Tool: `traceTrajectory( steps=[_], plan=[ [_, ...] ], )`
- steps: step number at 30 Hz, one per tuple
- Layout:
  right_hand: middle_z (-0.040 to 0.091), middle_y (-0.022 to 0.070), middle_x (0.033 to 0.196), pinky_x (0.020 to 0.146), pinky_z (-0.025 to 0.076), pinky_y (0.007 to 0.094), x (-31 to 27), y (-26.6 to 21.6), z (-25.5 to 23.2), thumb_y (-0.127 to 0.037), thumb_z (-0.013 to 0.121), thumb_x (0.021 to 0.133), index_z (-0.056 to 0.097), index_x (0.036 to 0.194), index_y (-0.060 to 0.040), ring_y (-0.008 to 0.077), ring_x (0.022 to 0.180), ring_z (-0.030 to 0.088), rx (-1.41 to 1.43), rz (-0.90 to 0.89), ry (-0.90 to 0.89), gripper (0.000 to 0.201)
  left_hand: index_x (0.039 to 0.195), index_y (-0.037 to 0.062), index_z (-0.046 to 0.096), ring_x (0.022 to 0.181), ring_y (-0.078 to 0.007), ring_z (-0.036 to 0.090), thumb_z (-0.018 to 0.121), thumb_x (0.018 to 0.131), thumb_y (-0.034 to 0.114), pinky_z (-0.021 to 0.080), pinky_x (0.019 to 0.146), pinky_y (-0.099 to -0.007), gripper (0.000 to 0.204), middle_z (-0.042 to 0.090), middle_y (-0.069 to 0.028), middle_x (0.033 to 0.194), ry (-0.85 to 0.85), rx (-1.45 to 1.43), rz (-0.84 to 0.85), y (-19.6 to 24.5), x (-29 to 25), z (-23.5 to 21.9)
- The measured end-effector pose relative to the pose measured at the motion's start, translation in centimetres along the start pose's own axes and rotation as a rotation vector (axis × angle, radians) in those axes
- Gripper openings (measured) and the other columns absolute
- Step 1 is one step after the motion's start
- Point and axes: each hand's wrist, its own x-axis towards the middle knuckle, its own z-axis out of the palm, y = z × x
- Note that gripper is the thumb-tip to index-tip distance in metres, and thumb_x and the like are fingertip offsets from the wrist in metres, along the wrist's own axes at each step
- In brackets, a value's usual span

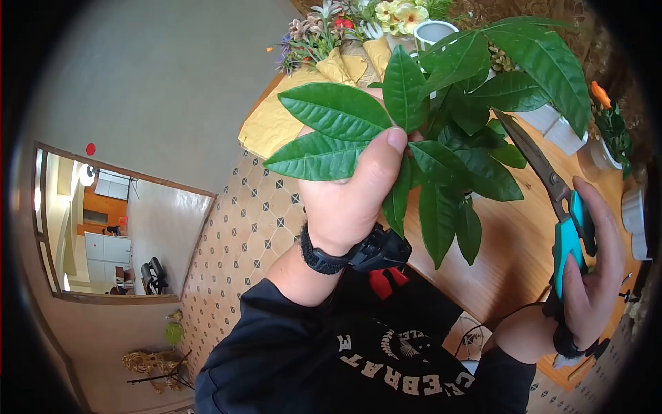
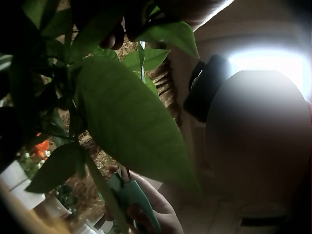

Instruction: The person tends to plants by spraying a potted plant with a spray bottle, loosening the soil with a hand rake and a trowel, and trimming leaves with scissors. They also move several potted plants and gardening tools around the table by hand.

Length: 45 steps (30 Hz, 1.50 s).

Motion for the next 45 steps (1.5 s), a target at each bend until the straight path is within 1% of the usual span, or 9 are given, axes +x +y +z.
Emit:
traceTrajectory(
  steps=[6,9,15,30,33,36,39,42,45],
  plan=[
    [0.054,0.0231,0.117,0.091,0.044,0.0363,-0.2,0.2,0.0,-0.008,0.052,0.067,0.046,0.124,0.0113,0.0315,0.106,0.057,0.009,-0.007,0.0,0.06,0.098,-0.0049,0.053,0.07,-0.0173,0.056,0.058,0.075,0.022,0.046,0.061,-0.0282,0.035,0.059,-0.0139,0.084,0.01,0.039,0.016,-0.2,0.1,-0.1],
    [0.054,0.0232,0.118,0.091,0.045,0.0366,-0.1,0.1,-0.1,-0.008,0.052,0.067,0.046,0.124,0.0113,0.0316,0.107,0.057,0.003,-0.009,-0.01,0.06,0.097,-0.0048,0.053,0.069,-0.0165,0.053,0.056,0.074,0.021,0.045,0.06,-0.028,0.034,0.057,-0.0128,0.082,0.036,0.031,-0.022,0.2,0.0,0.3],
    [0.053,0.0231,0.118,0.092,0.045,0.0373,-0.1,0.2,-0.1,-0.007,0.051,0.067,0.046,0.124,0.0112,0.0321,0.107,0.057,0.01,-0.008,-0.014,0.06,0.099,-0.0051,0.05,0.069,-0.0164,0.051,0.054,0.073,0.018,0.044,0.06,-0.0281,0.035,0.055,-0.0126,0.082,0.03,0.079,-0.003,0.2,0.1,0.4],
    [0.053,0.0232,0.119,0.093,0.044,0.0373,-0.2,0.1,-0.1,-0.008,0.052,0.067,0.046,0.123,0.0112,0.0319,0.108,0.056,0.017,0.016,-0.004,0.059,0.087,-0.0027,0.051,0.07,-0.0179,0.05,0.053,0.073,0.015,0.042,0.066,-0.0301,0.022,0.055,-0.0127,0.08,-0.057,0.1,0.106,-0.7,0.5,-0.4],
    [0.054,0.023,0.119,0.093,0.043,0.0369,-0.2,-0.1,-0.1,-0.008,0.052,0.067,0.047,0.123,0.0109,0.0315,0.108,0.056,0.008,0.038,-0.002,0.059,0.088,-0.0024,0.053,0.073,-0.0184,0.052,0.056,0.076,0.017,0.044,0.067,-0.0302,0.023,0.057,-0.0135,0.084,0.043,0.096,0.062,-0.3,0.1,0.5],
    [0.054,0.0228,0.119,0.094,0.043,0.0365,-0.2,0.0,-0.1,-0.008,0.052,0.067,0.047,0.123,0.0106,0.0312,0.108,0.056,-0.001,0.023,0.0,0.059,0.09,-0.003,0.055,0.076,-0.0189,0.055,0.058,0.078,0.02,0.046,0.069,-0.0306,0.027,0.06,-0.0148,0.089,0.015,0.036,-0.004,0.2,0.0,0.6],
    [0.054,0.0224,0.119,0.094,0.042,0.0364,-0.2,0.1,0.0,-0.008,0.052,0.067,0.047,0.123,0.0102,0.0309,0.108,0.056,0.013,0.026,0.007,0.059,0.095,-0.0041,0.056,0.075,-0.019,0.057,0.058,0.078,0.022,0.047,0.067,-0.0301,0.031,0.061,-0.0157,0.087,0.058,-0.08,-0.012,-0.1,0.0,0.7],
    [0.052,0.0219,0.123,0.096,0.041,0.0353,-0.3,0.0,-0.2,-0.007,0.05,0.069,0.046,0.125,0.0096,0.03,0.112,0.053,0.009,0.029,-0.02,0.059,0.095,-0.0043,0.057,0.071,-0.0193,0.058,0.058,0.079,0.023,0.048,0.063,-0.0295,0.032,0.062,-0.0154,0.082,0.043,-0.051,-0.032,0.1,0.3,0.6],
    [0.048,0.0214,0.129,0.098,0.038,0.0332,-0.4,0.3,-0.6,-0.004,0.045,0.071,0.043,0.128,0.0088,0.0286,0.119,0.05,-0.008,0.026,-0.076,0.058,0.094,-0.0038,0.056,0.067,-0.0194,0.058,0.057,0.08,0.022,0.048,0.061,-0.0291,0.029,0.062,-0.0149,0.078,0.094,-0.004,-0.04,0.2,0.3,0.8]
  ],
)
